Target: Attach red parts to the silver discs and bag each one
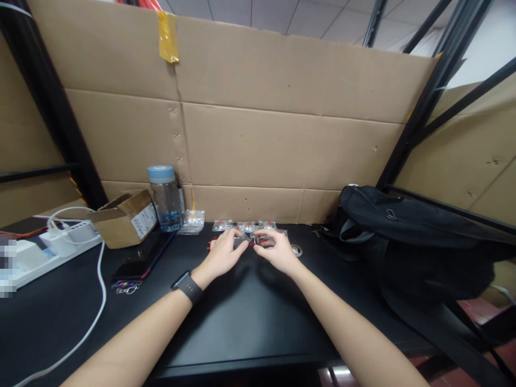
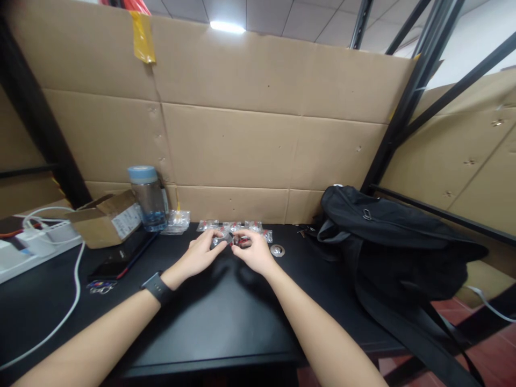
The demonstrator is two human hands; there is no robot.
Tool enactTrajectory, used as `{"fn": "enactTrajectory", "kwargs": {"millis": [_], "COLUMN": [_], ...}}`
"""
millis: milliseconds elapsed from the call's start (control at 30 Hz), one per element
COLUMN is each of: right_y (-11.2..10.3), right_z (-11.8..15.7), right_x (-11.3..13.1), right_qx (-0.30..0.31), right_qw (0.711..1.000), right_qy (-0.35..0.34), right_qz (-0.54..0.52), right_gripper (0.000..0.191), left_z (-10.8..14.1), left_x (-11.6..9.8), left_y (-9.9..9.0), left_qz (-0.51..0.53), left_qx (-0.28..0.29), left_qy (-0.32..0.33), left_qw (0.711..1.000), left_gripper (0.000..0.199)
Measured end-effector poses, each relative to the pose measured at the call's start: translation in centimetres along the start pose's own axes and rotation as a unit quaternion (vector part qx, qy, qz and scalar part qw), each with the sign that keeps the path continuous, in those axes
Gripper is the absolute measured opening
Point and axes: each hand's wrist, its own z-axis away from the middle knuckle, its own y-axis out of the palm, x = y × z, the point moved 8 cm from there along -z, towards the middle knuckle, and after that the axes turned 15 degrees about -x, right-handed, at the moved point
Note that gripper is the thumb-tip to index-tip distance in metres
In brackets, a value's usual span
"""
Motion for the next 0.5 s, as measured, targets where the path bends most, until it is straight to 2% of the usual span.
{"fn": "enactTrajectory", "kwargs": {"millis": [133,233,333,433,500], "right_y": [-2.7,-4.3,-4.5,-3.7,-3.2], "right_z": [-1.2,-1.6,-1.4,-0.5,0.0], "right_x": [0.2,1.3,1.8,1.3,0.7], "right_qx": [-0.037,-0.029,0.039,0.126,0.154], "right_qw": [0.993,0.979,0.966,0.950,0.936], "right_qy": [-0.034,-0.079,-0.098,-0.090,-0.088], "right_qz": [0.104,0.185,0.237,0.271,0.303], "right_gripper": [0.035,0.030,0.023,0.018,0.020], "left_z": [1.0,2.1,2.9,3.5,3.8], "left_x": [-0.1,-0.9,-1.7,-2.4,-2.5], "left_y": [1.5,2.4,2.8,3.1,3.2], "left_qz": [-0.027,-0.023,-0.029,-0.032,-0.031], "left_qx": [0.116,0.183,0.211,0.236,0.251], "left_qy": [0.072,0.112,0.125,0.130,0.132], "left_qw": [0.990,0.976,0.969,0.963,0.958], "left_gripper": [0.033,0.036,0.038,0.040,0.041]}}
